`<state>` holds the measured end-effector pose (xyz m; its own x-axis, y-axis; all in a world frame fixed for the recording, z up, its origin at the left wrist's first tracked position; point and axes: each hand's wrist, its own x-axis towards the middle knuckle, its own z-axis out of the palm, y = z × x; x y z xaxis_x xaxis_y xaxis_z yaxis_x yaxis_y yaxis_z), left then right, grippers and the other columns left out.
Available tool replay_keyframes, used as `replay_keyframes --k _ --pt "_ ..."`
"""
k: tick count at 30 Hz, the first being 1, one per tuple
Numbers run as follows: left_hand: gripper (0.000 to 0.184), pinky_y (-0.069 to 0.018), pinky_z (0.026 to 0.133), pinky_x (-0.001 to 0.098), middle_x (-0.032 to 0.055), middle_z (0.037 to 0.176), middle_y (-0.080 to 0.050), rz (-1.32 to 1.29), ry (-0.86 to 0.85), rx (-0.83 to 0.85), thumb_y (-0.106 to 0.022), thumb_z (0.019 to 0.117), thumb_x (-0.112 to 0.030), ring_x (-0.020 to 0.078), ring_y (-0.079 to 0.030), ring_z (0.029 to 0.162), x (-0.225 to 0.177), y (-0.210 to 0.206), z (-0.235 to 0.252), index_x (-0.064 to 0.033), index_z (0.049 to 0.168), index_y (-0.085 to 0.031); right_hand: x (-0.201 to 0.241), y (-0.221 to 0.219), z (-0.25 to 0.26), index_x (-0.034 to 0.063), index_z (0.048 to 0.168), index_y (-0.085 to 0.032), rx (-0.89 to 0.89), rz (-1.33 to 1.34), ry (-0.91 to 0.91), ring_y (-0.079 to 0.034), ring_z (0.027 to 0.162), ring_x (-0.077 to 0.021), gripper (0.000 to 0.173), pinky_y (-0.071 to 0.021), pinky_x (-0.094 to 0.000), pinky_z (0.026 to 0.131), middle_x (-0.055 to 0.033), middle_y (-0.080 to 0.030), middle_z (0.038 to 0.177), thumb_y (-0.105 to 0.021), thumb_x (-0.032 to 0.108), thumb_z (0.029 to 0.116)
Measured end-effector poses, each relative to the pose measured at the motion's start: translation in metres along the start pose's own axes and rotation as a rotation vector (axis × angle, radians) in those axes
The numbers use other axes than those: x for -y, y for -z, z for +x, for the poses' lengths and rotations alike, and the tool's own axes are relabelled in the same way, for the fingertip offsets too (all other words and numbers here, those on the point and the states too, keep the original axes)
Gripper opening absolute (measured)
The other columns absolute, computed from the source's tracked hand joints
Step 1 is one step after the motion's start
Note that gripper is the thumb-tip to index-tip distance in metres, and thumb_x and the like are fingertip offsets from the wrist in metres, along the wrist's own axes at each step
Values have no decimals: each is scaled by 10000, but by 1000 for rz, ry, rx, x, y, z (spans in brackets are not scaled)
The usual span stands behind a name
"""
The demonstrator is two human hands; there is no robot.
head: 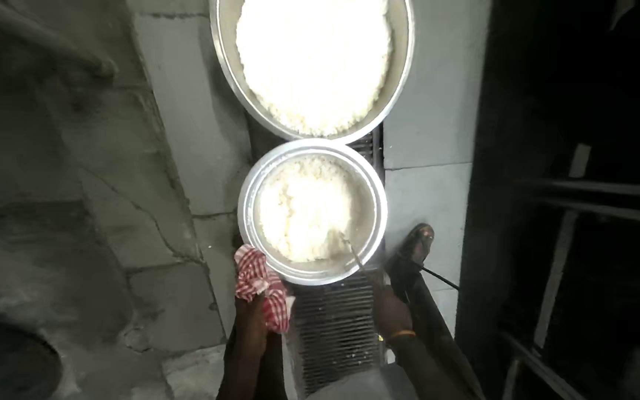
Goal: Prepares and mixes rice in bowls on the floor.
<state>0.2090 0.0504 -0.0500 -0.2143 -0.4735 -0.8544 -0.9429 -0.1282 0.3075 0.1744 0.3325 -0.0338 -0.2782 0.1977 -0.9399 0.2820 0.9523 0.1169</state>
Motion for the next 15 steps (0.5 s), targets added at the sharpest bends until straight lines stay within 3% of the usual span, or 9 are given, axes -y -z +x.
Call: replay_keyframes --k 2,5,8,10,12,15 --pt "595 -557 933 482 219 1375 -560 8 -26 40 -587 1039 -249 286 -624 1158 -11 6 -25 -38 1537 -341 -3 2 1 238 1596 -379 -41 -5 71 -681 1112 -376 560 -571 -543 912 -178 -519 1495 -472 155 1050" --pt "569 -554 932 419 211 1358 -562 -17 -40 139 -590 1034 -173 249 -624 1135 -22 9 -68 -20 1524 -345 -8 8 -1 243 1609 -338 49 34 79 -642 1195 -401 597 -531 -591 971 -182 -561 1458 -483 141 1039" --pt "508 -588 850 392 189 1256 -619 -84 -28 229 -568 1041 -157 216 -667 1028 -36 6 -111 -18 1495 -385 -1 25 -18 120 1520 -471 29 321 164 -640 1217 -359 442 -498 -549 1051 -190 -630 1363 -431 238 1096" --pt "471 -588 857 413 179 1228 -639 -119 -2 305 -548 1056 -209 222 -671 1027 -40 1 -128 -17 1469 -426 3 36 -40 52 1397 -577 35 589 213 -687 1050 -305 403 -551 -487 957 -187 -684 1193 -450 291 1098" --pt "415 -588 841 408 169 1152 -664 -146 11 377 -534 1063 -234 216 -678 981 -48 -5 -144 4 1401 -492 9 44 -76 8 1247 -624 95 889 239 -648 713 -229 415 -572 -410 677 -143 -667 899 -459 358 1096" --pt "325 -599 775 382 142 975 -697 -232 20 544 -483 1085 -235 205 -692 852 -72 -12 -175 28 1239 -593 22 61 -147 6 1240 -601 222 1210 254 -601 609 -176 454 -541 -349 577 -95 -643 807 -476 415 1086"
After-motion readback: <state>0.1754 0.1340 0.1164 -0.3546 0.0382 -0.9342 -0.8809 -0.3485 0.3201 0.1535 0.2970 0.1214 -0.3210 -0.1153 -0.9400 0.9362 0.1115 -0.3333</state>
